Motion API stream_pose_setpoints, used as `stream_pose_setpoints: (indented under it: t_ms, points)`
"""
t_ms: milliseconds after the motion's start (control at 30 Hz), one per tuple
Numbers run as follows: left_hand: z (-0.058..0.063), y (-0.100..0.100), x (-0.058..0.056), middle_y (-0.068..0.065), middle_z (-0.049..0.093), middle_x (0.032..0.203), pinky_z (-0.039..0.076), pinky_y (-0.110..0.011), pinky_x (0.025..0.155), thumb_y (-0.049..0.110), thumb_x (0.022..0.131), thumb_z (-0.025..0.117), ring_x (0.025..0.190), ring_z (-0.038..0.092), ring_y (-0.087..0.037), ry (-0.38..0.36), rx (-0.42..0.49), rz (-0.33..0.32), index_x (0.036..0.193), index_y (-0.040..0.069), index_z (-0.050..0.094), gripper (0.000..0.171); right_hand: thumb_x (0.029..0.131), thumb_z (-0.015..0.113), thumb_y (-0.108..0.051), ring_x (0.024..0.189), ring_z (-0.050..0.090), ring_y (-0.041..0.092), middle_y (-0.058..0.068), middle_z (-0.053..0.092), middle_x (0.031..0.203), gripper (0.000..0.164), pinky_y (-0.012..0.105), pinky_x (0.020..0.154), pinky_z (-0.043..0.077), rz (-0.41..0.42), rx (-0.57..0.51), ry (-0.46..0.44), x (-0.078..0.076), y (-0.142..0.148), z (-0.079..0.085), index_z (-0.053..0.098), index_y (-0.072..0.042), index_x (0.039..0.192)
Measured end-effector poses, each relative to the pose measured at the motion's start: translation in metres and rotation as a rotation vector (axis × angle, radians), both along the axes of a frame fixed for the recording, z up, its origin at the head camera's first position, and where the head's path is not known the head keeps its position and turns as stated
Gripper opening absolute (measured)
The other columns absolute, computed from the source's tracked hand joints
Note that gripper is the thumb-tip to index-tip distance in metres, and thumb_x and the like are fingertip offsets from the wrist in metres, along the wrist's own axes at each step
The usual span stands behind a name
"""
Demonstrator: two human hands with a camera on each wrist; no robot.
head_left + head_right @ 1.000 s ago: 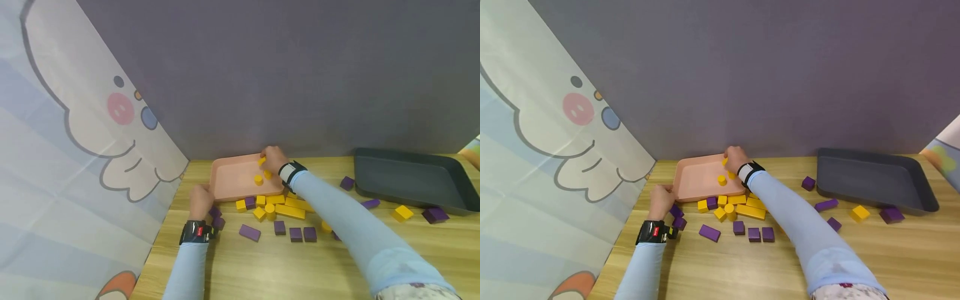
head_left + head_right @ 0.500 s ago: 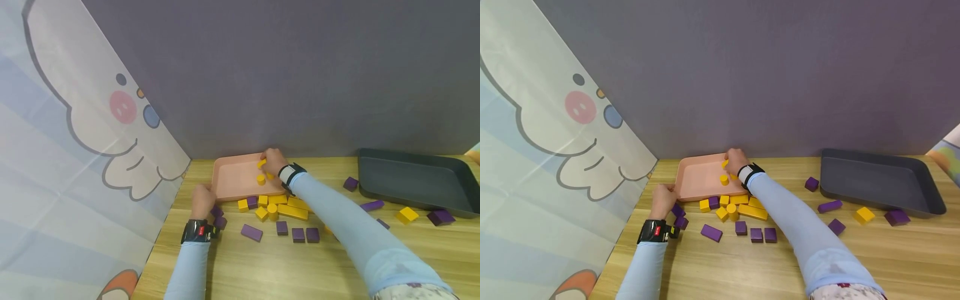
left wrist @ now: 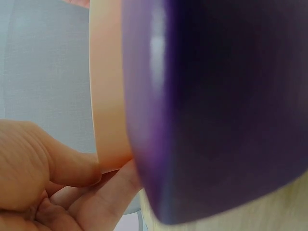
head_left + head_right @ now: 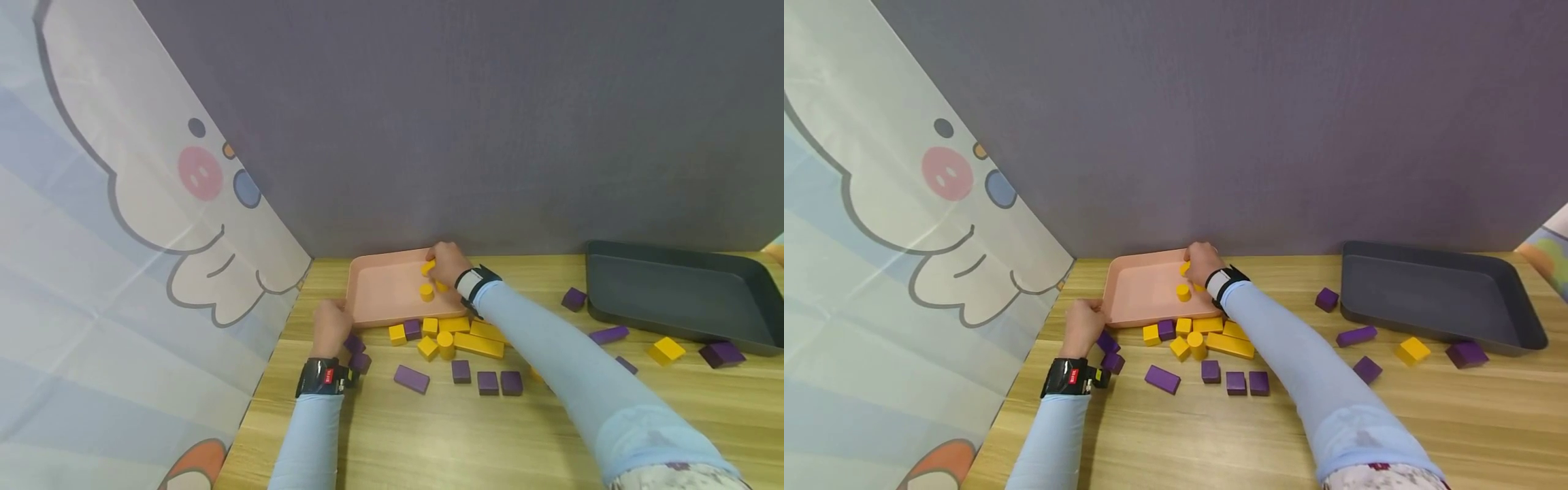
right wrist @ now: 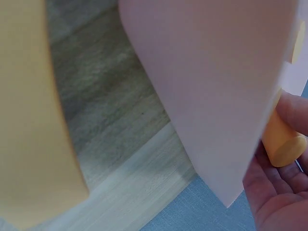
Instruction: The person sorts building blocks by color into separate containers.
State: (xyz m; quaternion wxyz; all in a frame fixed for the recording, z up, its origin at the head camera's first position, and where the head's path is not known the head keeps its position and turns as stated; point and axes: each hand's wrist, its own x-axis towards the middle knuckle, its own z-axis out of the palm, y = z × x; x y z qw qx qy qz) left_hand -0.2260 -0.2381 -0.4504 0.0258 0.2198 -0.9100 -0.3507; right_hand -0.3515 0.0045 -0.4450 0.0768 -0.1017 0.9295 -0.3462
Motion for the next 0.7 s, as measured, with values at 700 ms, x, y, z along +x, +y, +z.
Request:
stream_pose_setpoints:
  t_ms: [700]
  points:
    - [0.000, -0.004, -0.010, -0.028, 0.066, 0.136, 0.061, -0.047, 0.093, -0.004, 0.089, 0.053, 0.115, 0.071, -0.041, 0.039, -0.011, -0.085, 0.132, -0.007, 0.066, 0.045, 0.097, 0.075, -0.019, 0.122, 0.064, 0.033, 0.015, 0.069, 0.135, 0.040, 0.046, 0.109, 0.055, 0.022, 0.057, 0.057, 0.002, 0.036, 0.018, 0.069, -0.003, 0.133]
